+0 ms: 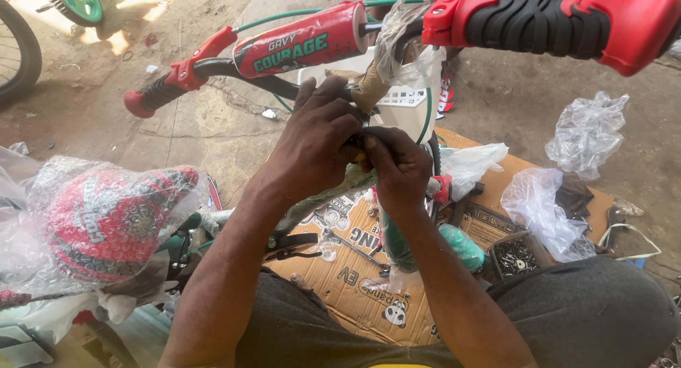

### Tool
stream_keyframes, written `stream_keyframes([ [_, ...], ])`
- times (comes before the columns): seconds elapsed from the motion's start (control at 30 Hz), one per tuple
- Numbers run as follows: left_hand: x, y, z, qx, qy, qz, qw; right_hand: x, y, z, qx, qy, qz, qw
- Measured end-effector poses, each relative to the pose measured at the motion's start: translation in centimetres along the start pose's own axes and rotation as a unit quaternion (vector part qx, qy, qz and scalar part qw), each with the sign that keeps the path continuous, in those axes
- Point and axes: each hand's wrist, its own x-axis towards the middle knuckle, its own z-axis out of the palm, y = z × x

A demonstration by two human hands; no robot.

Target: The person assembles a child's bicycle by attaching a water bottle holder to the handlebars and securing a front basket. They use a screwdriver to tighten the components and wrap a plastic bag around the basket for protection.

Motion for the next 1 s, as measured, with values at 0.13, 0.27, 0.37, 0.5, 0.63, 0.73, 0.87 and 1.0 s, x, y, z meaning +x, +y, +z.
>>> stream_keyframes([
  [0.13,-0.1,0.0,-0.1,-0.021,0.005,-0.005,1.000,-0.3,-0.3,0.4,-0.020,0.015,-0.009,1.000],
  [0.27,-0.2,0.1,-0.2,-0.024,0.026,0.008,0.999,-0.2,-0.4,0.7,-0.027,0.049,0.011,0.998],
  [0.37,-0.2,0.1,-0.2,-0.043,0.013,-0.002,0.999,0.1,-0.3,0.7,0.038,0.043,0.057,0.997],
  [0.5,-0.2,0.1,-0.1,-0.038,0.001,-0.014,0.999,0.2,-0.3,0.3,0.017,0.014,0.025,0.999],
  [0.63,-0.1,0.3,-0.2,-0.034,-0.003,-0.028,0.999,0.7,-0.8,-0.7,-0.030,-0.038,0.028,0.998],
  [0.73,-0.1,0.6,-0.3,-0.037,-0.009,-0.041,0.998,1.2,-1.2,-1.3,-0.018,-0.070,0.068,0.995],
  [0.87,0.1,0.7,-0.3,-0.025,-0.001,-0.043,0.999,1.3,-1.1,-1.2,0.013,-0.071,0.099,0.992],
  [1.0,0.0,0.5,-0.3,-0.002,-0.017,-0.024,1.000,0.9,-0.8,-0.5,0.035,-0.034,0.088,0.995],
])
